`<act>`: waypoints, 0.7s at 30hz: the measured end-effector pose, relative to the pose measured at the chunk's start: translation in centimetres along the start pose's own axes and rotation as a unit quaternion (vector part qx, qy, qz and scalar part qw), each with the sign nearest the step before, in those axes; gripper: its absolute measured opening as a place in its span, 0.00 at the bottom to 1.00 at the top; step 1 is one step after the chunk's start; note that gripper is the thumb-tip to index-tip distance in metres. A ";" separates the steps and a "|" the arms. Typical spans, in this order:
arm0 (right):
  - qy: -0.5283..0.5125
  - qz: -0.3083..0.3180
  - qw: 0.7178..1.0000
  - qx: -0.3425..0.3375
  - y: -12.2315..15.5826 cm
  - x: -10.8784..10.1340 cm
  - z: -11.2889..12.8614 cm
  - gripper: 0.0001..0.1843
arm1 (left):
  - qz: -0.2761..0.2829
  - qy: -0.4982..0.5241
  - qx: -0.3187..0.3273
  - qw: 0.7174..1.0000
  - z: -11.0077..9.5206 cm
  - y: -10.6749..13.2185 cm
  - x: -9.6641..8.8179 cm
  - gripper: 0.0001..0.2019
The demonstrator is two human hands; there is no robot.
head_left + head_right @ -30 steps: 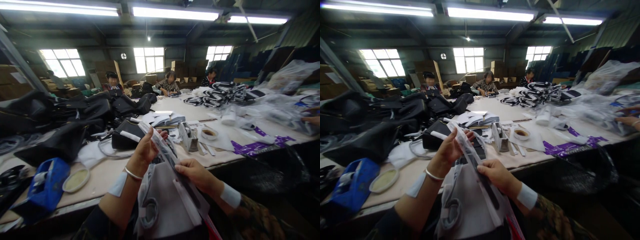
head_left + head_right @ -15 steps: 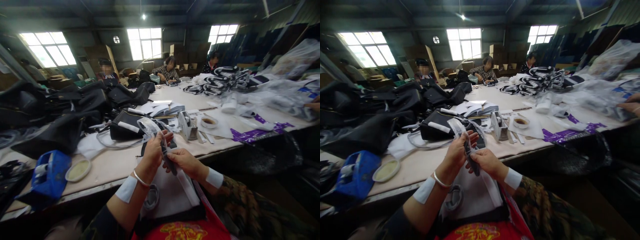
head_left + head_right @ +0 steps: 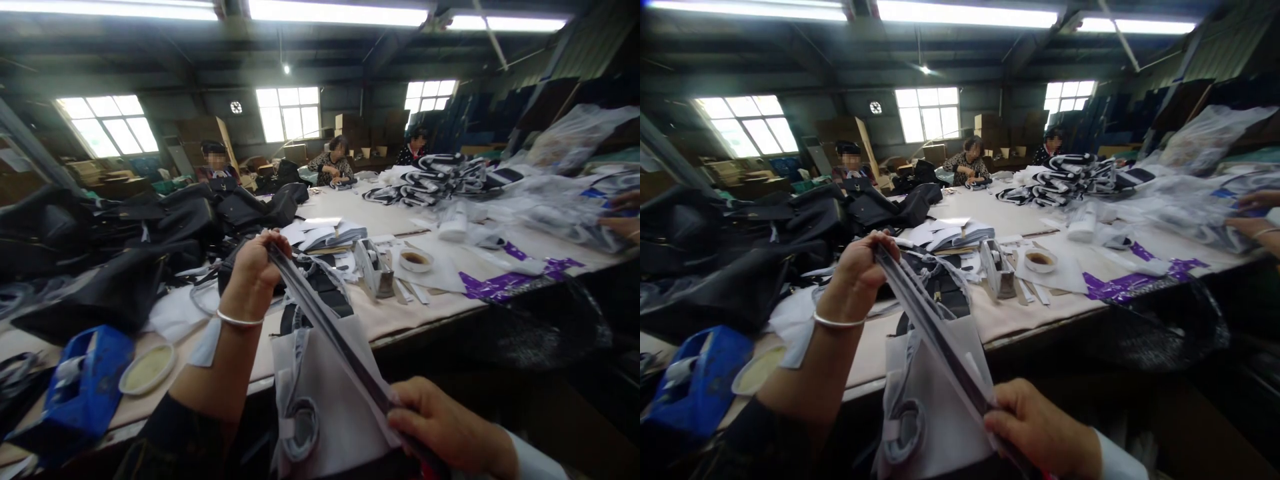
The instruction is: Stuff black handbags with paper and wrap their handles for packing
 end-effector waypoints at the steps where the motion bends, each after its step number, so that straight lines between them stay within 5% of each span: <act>1: 0.028 -0.017 0.999 -0.002 0.9 -0.6 -0.7 0.18 | 0.006 -0.008 0.005 1.000 -0.5 -0.4 0.5 0.13; 5: 0.102 -0.055 0.993 -0.003 3.2 -2.2 -3.1 0.21 | 0.064 -0.058 -0.018 0.996 1.1 -0.8 1.8 0.14; 9: 0.023 -0.074 0.997 0.011 3.3 -2.7 -3.8 0.24 | 0.197 -0.126 0.002 0.972 5.0 1.8 1.5 0.24; 11: -0.016 -0.075 0.997 -0.015 2.4 -2.5 -2.4 0.24 | 0.256 -0.196 -0.013 0.947 7.9 4.4 0.7 0.28; 14: -0.015 -0.067 0.994 -0.081 -0.1 -1.8 0.8 0.22 | 0.306 -0.388 -0.050 0.868 12.7 8.5 -1.0 0.22; 17: 0.021 -0.060 0.989 -0.136 -2.9 -1.1 3.1 0.18 | 0.259 -0.437 -0.063 0.859 15.2 10.6 -2.9 0.20; 21: 0.094 -0.082 0.980 -0.152 -5.4 -1.1 3.3 0.17 | 0.160 -0.410 -0.035 0.897 14.2 10.2 -5.4 0.21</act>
Point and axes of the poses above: each hand's wrist, its own y-axis away from the middle knuckle, its own x-axis out of the palm, z = x × y, the point moved 5 cm from there along -y, towards the middle knuckle, and after that the axes turned 14 degrees about -y, right-handed, at the moved point
